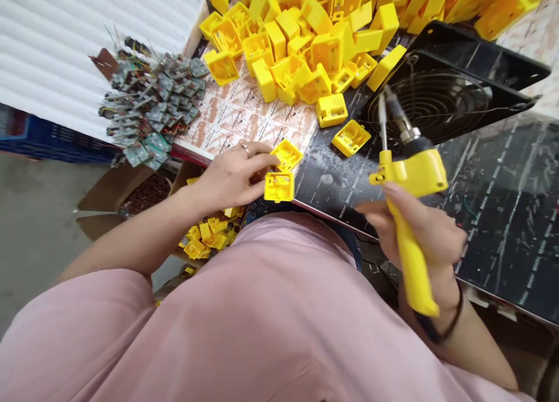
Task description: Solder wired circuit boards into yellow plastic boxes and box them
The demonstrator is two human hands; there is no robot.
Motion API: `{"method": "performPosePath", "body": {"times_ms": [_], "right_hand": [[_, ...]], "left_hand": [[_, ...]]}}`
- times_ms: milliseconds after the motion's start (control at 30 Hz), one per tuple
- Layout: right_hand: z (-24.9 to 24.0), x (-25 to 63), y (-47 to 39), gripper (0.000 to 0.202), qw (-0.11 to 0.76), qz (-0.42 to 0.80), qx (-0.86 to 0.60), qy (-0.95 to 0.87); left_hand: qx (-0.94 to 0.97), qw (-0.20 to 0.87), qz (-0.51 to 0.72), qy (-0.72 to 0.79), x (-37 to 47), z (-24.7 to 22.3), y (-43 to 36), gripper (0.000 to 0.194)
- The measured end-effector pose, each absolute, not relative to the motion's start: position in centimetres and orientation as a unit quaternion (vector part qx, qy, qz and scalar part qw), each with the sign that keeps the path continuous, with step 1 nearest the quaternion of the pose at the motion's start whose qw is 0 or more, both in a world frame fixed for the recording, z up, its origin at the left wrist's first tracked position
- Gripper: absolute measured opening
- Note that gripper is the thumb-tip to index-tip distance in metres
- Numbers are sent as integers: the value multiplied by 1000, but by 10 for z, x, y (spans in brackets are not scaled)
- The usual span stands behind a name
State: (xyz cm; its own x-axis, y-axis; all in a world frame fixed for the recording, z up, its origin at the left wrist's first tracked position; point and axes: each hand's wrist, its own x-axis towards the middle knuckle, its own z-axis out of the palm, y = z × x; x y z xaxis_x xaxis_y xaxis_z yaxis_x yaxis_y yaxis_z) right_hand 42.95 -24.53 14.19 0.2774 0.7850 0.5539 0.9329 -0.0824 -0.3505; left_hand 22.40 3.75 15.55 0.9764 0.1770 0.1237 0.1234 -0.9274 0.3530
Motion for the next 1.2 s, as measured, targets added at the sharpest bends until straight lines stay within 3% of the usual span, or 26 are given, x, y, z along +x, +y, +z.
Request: {"method": "performPosePath", "body": {"times_ms": [100,167,333,367,433,467,567,667,767,833,933,1100,1200], "right_hand": [[151,442,-222,29,257,-179,-675,-668],[155,452,-210,22,215,-206,-665,-685],[154,475,-181,11,141,-246,-661,-694],[151,479,-175,13,114,-255,-658,-699],[147,482,-167,16,71,-273,-649,-707],[147,482,-165,16,67,-278,-645,-709],[153,469,-171,11,118,-267,-641,-710],[162,450,-188,17,183,-220,-646,-707],[160,442,-197,30,192,-207,-665,-692],[154,444,-199,35,200,-196,-665,-692],[145,449,-201,23,209,-174,-659,-701],[141,447,-214,31,227,-179,-673,-681],[138,444,-216,35,242,-162,-682,-671]], "left_hand": [[965,236,21,110,181,187,68,37],[966,217,-62,128,150,202,90,41],[942,-11,-290,166,132,201,96,42],[946,-37,-283,156,143,199,89,45],[970,8,-205,130,174,197,74,27],[978,6,-151,146,193,197,69,35],[985,53,-37,159,245,193,65,42],[989,86,28,119,285,184,68,41],[992,87,62,67,321,173,61,42],[995,77,47,49,344,168,49,51],[996,48,-12,75,368,165,31,63],[994,107,11,25,357,176,38,46],[973,209,-97,-8,339,191,50,36]]}}
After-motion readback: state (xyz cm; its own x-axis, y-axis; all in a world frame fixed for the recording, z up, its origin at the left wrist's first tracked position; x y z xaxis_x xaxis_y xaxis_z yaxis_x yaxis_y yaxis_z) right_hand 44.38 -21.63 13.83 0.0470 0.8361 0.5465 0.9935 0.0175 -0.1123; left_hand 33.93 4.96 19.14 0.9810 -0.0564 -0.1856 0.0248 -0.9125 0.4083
